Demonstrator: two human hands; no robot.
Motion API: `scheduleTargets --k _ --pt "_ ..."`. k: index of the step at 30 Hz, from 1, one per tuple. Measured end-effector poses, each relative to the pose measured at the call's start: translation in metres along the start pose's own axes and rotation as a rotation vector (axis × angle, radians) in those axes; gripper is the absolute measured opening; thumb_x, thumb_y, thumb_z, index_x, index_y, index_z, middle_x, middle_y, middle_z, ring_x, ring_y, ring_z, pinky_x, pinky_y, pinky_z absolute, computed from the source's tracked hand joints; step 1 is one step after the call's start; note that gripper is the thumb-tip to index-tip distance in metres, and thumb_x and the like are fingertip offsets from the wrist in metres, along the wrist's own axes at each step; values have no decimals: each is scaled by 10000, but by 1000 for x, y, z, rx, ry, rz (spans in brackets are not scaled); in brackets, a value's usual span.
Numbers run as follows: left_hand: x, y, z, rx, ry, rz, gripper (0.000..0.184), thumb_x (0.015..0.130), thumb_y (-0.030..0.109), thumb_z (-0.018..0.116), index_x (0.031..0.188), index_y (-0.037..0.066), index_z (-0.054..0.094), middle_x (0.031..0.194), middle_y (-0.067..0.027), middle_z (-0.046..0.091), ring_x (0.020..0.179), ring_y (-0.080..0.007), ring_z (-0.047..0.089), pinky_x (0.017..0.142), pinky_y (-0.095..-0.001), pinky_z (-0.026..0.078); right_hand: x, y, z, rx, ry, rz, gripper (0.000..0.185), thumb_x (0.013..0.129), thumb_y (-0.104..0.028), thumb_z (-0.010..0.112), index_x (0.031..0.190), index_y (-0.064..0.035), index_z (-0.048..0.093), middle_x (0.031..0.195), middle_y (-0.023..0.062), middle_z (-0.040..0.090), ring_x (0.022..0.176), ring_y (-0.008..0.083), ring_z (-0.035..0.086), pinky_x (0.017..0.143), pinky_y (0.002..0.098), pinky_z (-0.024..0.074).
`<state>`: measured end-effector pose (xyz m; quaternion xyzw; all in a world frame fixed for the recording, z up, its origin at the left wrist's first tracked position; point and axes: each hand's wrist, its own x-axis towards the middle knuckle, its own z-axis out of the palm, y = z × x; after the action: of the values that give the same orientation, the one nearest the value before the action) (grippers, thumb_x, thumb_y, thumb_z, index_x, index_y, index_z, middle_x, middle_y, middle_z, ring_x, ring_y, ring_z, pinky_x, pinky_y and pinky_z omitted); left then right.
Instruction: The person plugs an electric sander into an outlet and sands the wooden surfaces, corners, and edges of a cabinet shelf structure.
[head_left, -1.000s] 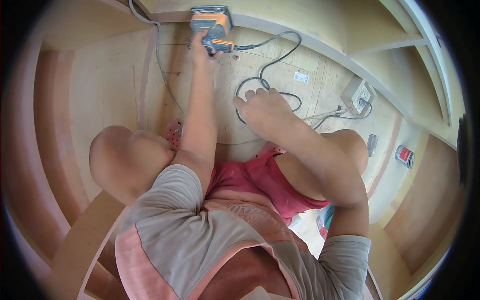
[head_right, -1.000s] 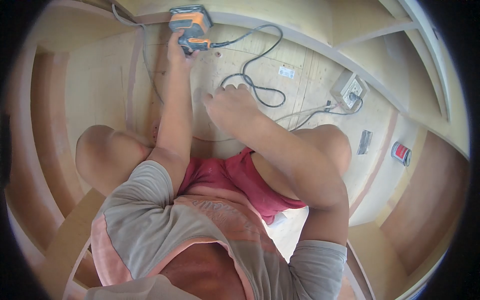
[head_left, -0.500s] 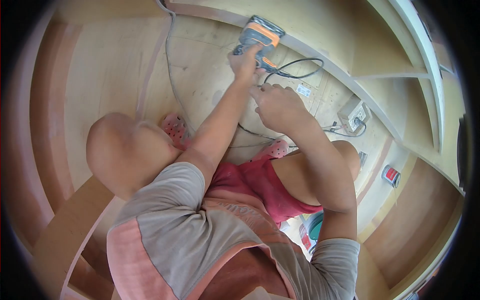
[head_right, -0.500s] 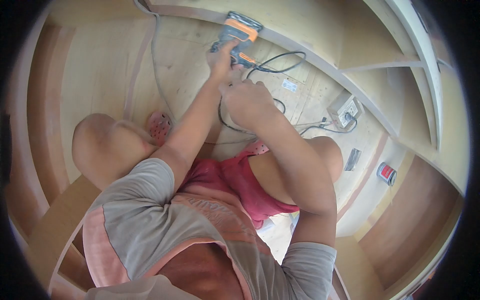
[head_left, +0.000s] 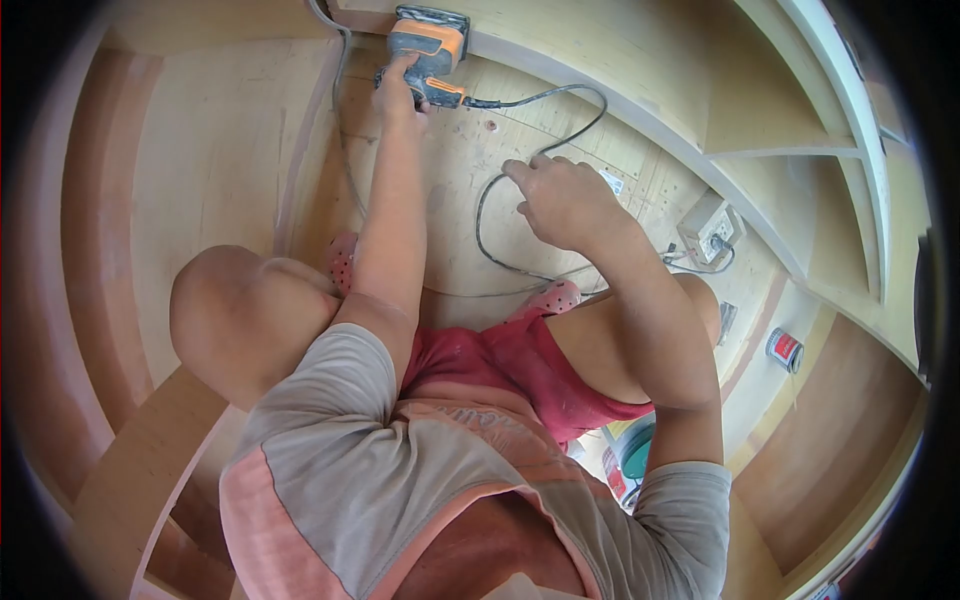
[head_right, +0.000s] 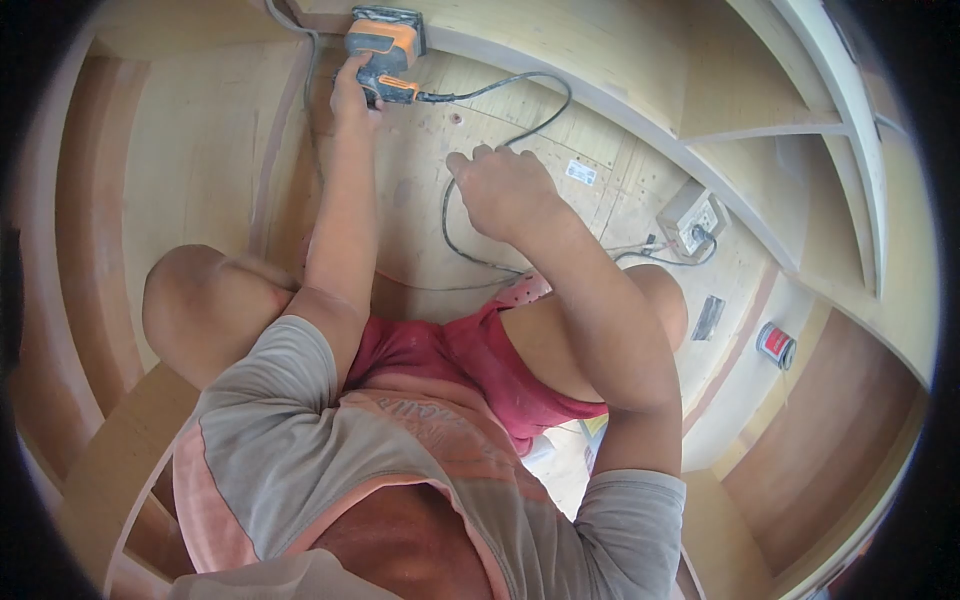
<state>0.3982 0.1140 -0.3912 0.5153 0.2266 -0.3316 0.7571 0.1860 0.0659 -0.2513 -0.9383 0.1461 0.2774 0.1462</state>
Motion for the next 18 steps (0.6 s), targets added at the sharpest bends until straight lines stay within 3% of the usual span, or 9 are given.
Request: scheduleTargets --k 4,7,9,10,12,16,18 --pt "9 -19 -6 -53 -114 -68 349 649 205 740 918 69 563 751 -66 569 489 -150 512 350 -260 337 -3 -2 0 30 0 18 407 818 -174 622 1199 -83 513 1021 159 598 968 339 594 803 431 498" --pt "-4 -43 2 -11 -170 -126 447 658 199 736 1013 43 513 790 -82 565 547 -152 532 380 -268 372 -4 3 -1 56 8 29 407 813 -172 625 1195 -84 515 1042 166 596 983 343 586 813 428 495" --pt "-10 -66 10 113 -49 -56 640 643 215 750 1138 4 404 798 -95 558 566 -156 538 389 -277 393 -2 7 0 56 0 37 408 809 -170 627 1193 -84 517 1053 169 594 990 345 583 817 427 493" --pt "-15 -77 13 104 -39 -55 640 643 215 750 1138 4 404 798 -95 558 566 -156 538 389 -277 393 1 12 3 49 90 34 406 802 -169 633 1181 -75 520 1056 170 592 998 347 576 827 426 488" --pt "-28 -93 17 153 -21 -42 819 619 227 770 1216 -32 273 800 -107 553 548 -160 537 389 -281 408 9 19 8 37 177 22 404 795 -167 638 1169 -67 524 1059 170 590 1006 349 569 836 424 483" --pt "-51 -93 26 197 1 -155 708 617 267 768 1159 -5 403 776 -99 555 522 -163 520 406 -275 422 34 35 16 -29 277 128 370 786 -207 641 1091 -24 540 1032 163 591 1023 334 551 865 426 466" --pt "-46 -92 21 61 -146 -303 478 665 344 719 1009 68 538 736 -67 570 515 -153 518 422 -250 426 46 40 21 -55 232 186 377 781 -206 645 1101 -36 542 1060 171 593 1043 335 552 874 424 455"
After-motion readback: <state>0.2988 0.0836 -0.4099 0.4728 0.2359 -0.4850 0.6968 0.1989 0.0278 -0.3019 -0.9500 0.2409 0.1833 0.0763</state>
